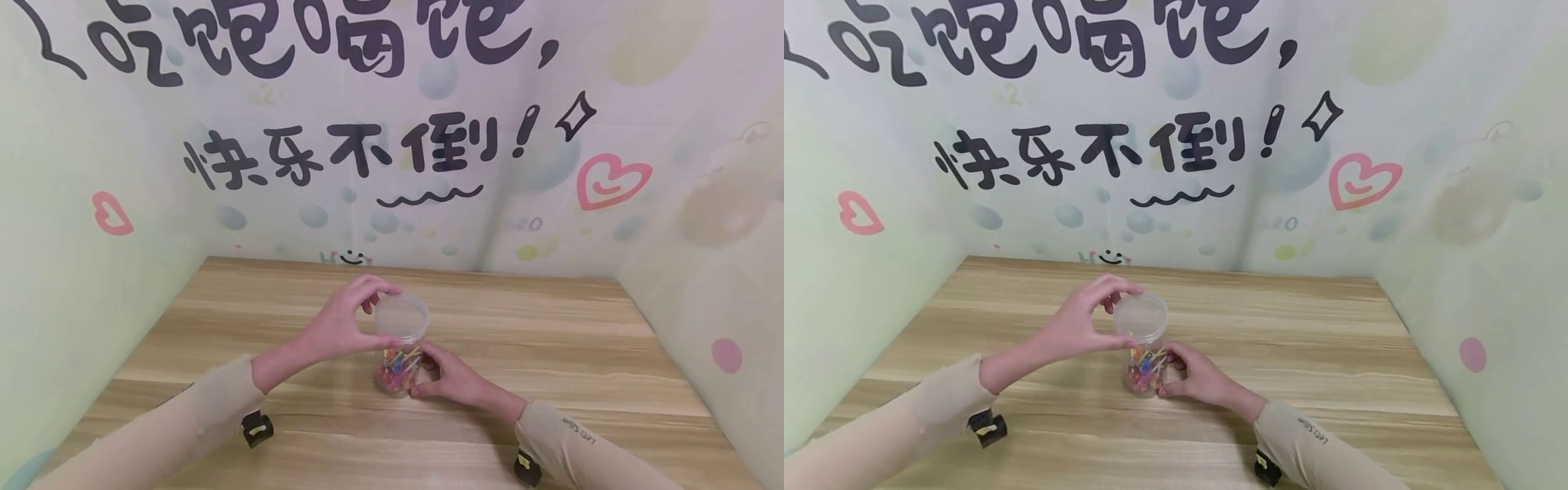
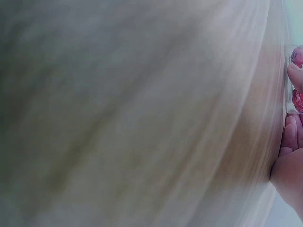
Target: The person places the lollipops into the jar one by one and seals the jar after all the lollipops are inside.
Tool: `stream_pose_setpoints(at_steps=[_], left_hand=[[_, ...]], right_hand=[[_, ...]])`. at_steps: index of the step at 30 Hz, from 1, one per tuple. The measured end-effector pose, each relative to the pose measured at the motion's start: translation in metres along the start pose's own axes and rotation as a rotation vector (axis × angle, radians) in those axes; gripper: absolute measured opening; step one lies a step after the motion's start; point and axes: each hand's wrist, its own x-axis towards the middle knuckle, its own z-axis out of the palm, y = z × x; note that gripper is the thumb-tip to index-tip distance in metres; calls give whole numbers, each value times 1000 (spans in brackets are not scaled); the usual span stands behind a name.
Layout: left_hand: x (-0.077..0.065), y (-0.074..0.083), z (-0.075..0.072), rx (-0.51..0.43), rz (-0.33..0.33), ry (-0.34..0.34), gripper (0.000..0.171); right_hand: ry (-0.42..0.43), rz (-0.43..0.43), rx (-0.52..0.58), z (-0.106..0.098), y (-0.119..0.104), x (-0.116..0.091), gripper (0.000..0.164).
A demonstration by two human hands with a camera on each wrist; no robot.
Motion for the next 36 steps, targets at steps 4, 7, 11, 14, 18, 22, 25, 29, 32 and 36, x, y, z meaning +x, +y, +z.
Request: stream_pose_setpoints(at_steps=[4, 7, 11, 14, 18, 22, 25, 29, 32, 36], left_hand=[[-1, -3, 1, -41, -8, -4, 68], [-1, -6, 2, -72, -1, -8, 68], [-1, -9, 2, -98, 0, -17, 69], [0, -8, 2, -119, -20, -39, 71], [2, -7, 3, -141, -58, -64, 73], [2, -5, 5, -137, -84, -48, 72], [1, -4, 8, -138, -88, -10, 72], [-2, -4, 15, -134, -65, 65, 71], [-5, -5, 18, -130, -45, 103, 70], [-5, -7, 18, -126, -27, 112, 71]], right_hand=[[4, 3, -3, 0, 0, 0, 80], [5, 3, -7, 0, 0, 0, 80], [3, -3, -2, 0, 1, 1, 79], [2, -5, -4, 0, 1, 0, 78], [2, 2, -11, 0, 1, 0, 80], [3, 10, -15, 0, 1, 0, 85], [4, 13, -17, 0, 3, 0, 87], [5, 14, -18, 0, 3, 1, 86], [4, 16, -16, 0, 3, 1, 85], [4, 20, -15, 0, 2, 1, 84]])
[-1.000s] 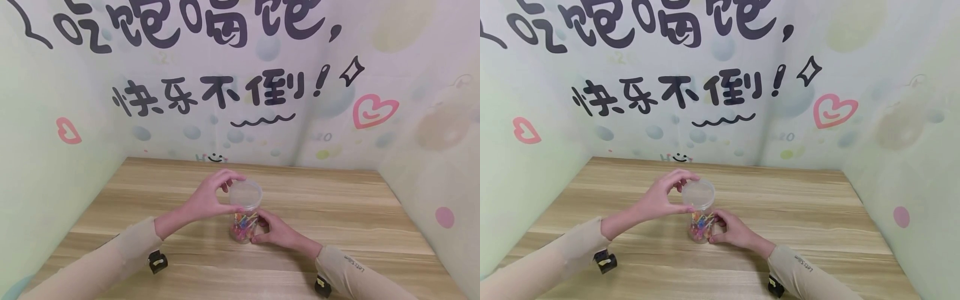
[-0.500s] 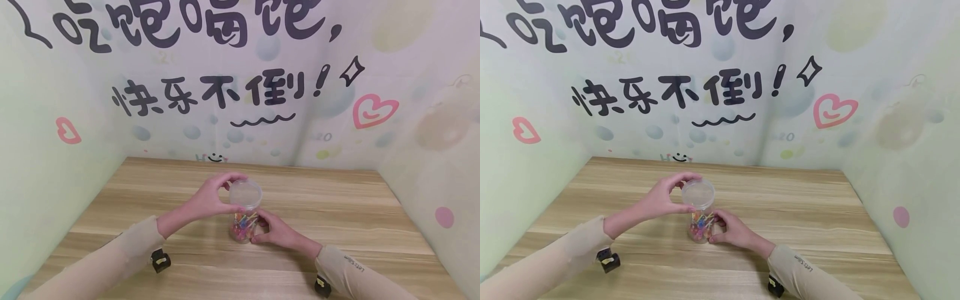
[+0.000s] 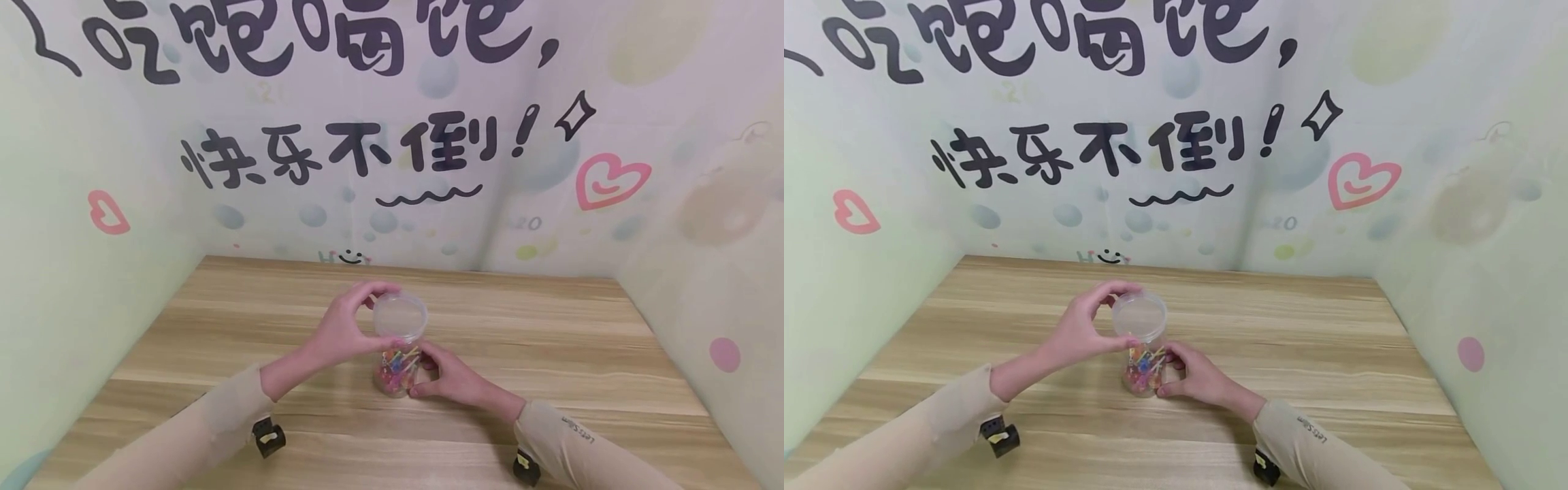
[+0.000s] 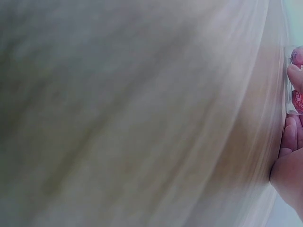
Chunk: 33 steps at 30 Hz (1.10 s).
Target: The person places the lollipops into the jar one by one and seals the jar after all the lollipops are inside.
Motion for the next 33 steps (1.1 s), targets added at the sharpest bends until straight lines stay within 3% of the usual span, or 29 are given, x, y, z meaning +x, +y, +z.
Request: stream_pose_setpoints(at_steps=[6, 23, 33], left_hand=[[1, 0, -2, -12, 18, -13, 71], [-6, 0, 3, -78, -45, 0, 75], [-1, -5, -2, -114, -39, -85, 68]], right_hand=[[2, 3, 2, 1, 2, 0, 82], [-2, -7, 13, 1, 3, 0, 79], [5, 2, -3, 2, 4, 0, 81]])
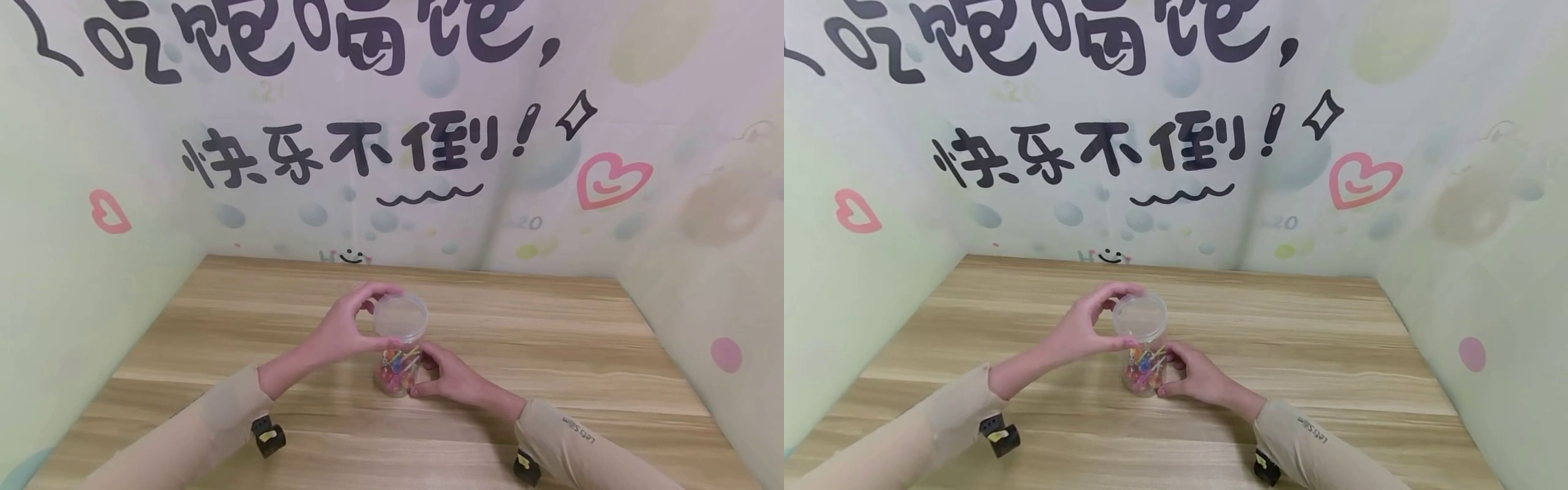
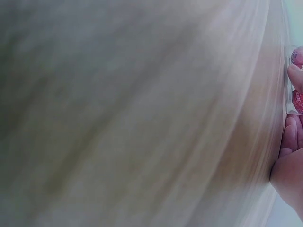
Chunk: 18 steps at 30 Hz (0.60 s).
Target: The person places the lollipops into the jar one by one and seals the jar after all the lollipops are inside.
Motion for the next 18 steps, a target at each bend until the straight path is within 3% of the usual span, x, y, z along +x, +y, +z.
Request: stream_pose_setpoints(at_steps=[10, 14, 18], left_hand=[[6, -5, -8, -47, 27, -150, 65], [4, -5, -7, -92, 19, -146, 71], [-3, -5, -4, -192, -17, -83, 81]], right_hand=[[-7, 0, 8, 0, -1, 0, 77], [-7, 1, 12, 0, -2, 0, 75], [-7, 0, 14, -1, -2, 0, 75]])
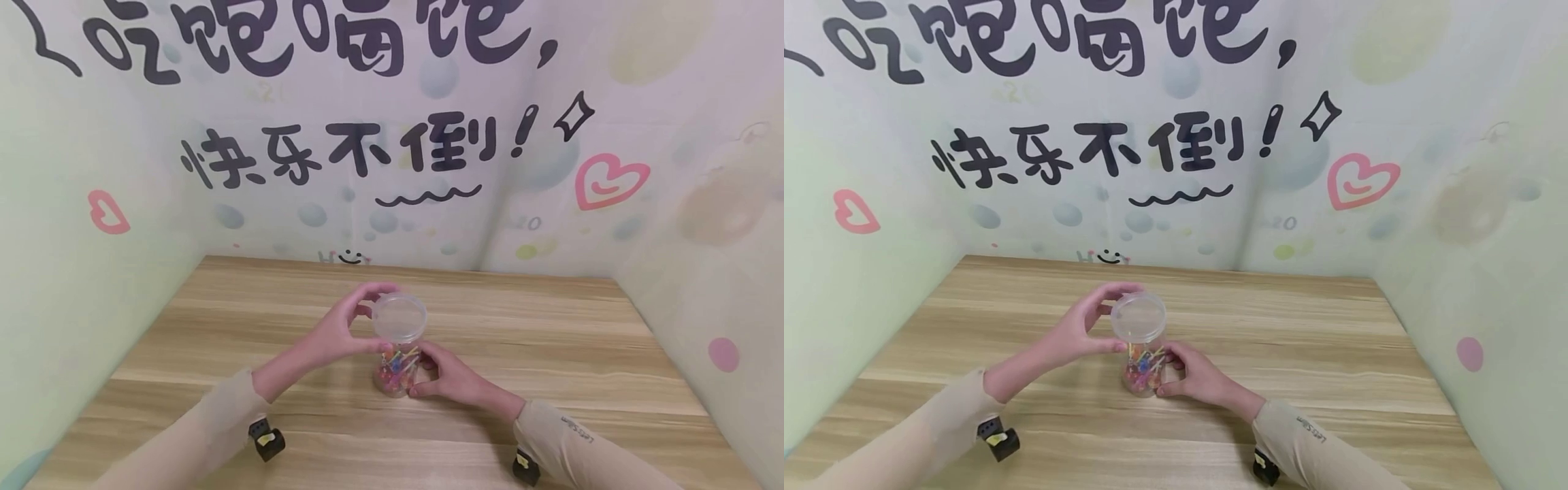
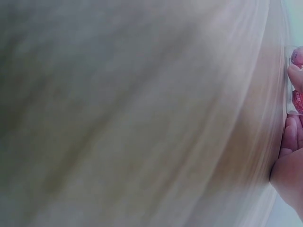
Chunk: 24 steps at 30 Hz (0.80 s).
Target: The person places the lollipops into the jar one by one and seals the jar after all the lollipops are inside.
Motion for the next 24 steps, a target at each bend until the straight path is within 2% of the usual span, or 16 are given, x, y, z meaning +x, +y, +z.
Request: stream_pose_setpoints(at_steps=[5, 9, 13, 18, 24], left_hand=[[-8, -3, 4, -108, -47, 94, 80], [-9, -5, 5, -111, -51, 112, 71], [-9, -5, 4, -98, -34, 90, 66], [-7, -6, 1, -98, 13, 28, 63], [-7, -5, 1, -79, 22, -29, 68]], right_hand=[[-2, -5, 2, -1, -1, 1, 76], [-4, -4, 1, 0, -1, 1, 75], [-6, -2, 8, 1, -1, 0, 75], [-5, 0, 20, 1, -2, -1, 75], [-4, 5, 11, 1, -1, 0, 74]])
